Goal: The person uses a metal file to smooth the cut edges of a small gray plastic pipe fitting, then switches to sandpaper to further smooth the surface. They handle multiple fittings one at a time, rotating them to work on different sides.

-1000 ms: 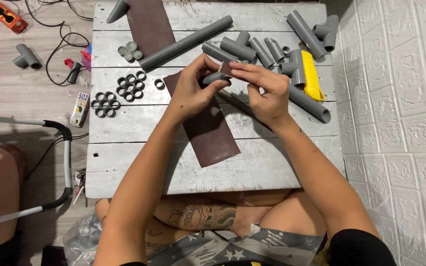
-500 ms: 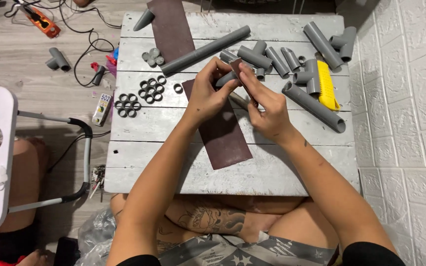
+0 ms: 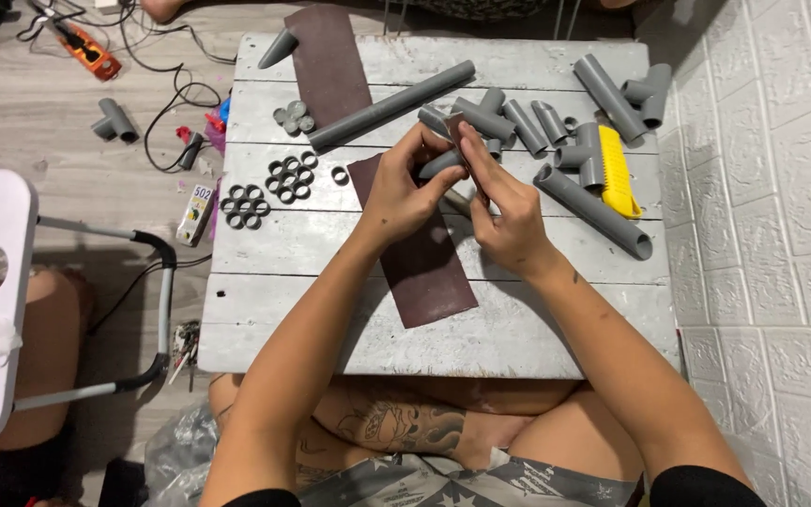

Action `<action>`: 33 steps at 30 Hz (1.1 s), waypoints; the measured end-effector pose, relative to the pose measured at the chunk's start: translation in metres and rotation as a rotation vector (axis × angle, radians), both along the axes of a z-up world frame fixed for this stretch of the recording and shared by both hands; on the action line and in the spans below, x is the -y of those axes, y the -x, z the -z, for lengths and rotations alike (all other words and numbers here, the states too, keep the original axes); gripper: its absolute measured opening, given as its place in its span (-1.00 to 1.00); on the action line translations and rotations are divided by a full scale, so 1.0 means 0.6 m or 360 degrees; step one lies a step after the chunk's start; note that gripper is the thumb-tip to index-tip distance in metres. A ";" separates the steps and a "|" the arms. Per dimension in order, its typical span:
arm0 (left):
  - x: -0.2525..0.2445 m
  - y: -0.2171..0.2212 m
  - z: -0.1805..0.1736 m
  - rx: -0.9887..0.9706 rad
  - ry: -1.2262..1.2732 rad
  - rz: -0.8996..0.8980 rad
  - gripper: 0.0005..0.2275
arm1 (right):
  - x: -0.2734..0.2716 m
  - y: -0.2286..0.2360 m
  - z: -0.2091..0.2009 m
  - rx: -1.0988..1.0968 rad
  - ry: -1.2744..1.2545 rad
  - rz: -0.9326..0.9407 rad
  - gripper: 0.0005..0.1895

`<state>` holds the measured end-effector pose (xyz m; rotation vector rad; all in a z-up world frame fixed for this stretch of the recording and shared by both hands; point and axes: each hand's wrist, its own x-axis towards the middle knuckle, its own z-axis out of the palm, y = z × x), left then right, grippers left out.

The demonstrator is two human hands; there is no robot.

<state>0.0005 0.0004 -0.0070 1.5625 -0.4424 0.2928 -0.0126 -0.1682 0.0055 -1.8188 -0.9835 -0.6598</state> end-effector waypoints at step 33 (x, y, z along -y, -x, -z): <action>0.009 -0.002 0.014 0.0106 -0.0100 -0.0018 -0.79 | 0.001 -0.010 0.014 -0.0130 -0.0051 0.0001 -0.36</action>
